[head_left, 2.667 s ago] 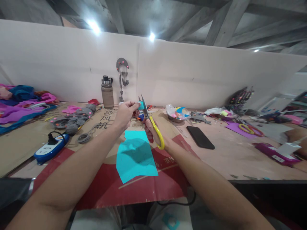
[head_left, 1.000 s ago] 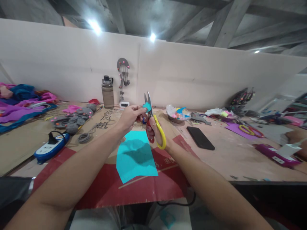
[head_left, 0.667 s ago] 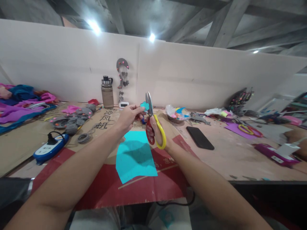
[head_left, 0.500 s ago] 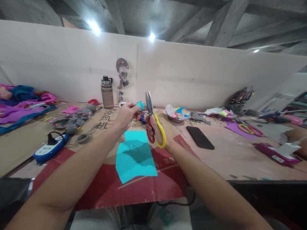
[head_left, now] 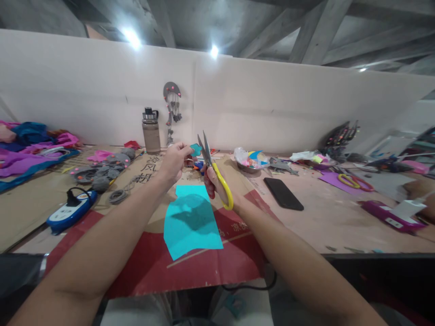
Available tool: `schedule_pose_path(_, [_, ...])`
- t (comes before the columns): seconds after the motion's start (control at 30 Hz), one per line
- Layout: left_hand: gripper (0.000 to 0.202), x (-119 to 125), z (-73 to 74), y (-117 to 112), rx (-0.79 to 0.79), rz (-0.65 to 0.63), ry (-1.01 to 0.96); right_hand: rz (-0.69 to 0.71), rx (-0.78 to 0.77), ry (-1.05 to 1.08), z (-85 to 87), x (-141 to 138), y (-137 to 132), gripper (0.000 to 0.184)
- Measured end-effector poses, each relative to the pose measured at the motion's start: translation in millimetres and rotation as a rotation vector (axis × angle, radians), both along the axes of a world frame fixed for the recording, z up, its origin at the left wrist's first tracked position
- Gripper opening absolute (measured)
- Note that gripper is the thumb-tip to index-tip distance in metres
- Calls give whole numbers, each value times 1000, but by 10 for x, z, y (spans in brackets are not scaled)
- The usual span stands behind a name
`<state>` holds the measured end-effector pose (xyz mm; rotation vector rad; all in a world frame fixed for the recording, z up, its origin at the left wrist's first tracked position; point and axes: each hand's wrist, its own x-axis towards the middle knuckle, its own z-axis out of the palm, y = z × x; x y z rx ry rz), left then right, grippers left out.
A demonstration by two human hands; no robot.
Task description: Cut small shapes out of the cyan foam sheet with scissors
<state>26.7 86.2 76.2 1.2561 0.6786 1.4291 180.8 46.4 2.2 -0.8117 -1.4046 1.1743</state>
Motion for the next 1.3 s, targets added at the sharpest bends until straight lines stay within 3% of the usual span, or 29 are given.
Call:
schedule_pose_path(0.17, [24,29,-5,-22,-24,-67,-32,-38,128,-94,1,9,-13,53])
schedule_pose_path(0.53, [18,64,-60,-35,-55,-103,-62,-56,50,-67,1,-6,-33,56])
schedule_pose_path(0.83, [17,72,-7,-66,-60,-73,-34,-96,50,-101,40,-13,-73,57])
schedule_pose_path(1.13, [17,38,38,-50,-29,-30,-61,-15,18,-80,77,-23,-103,56])
schedule_pose_path(1.3, [12,2,87,-54,-20,-24,-48,50,-8,-43,95,-30,-87,66])
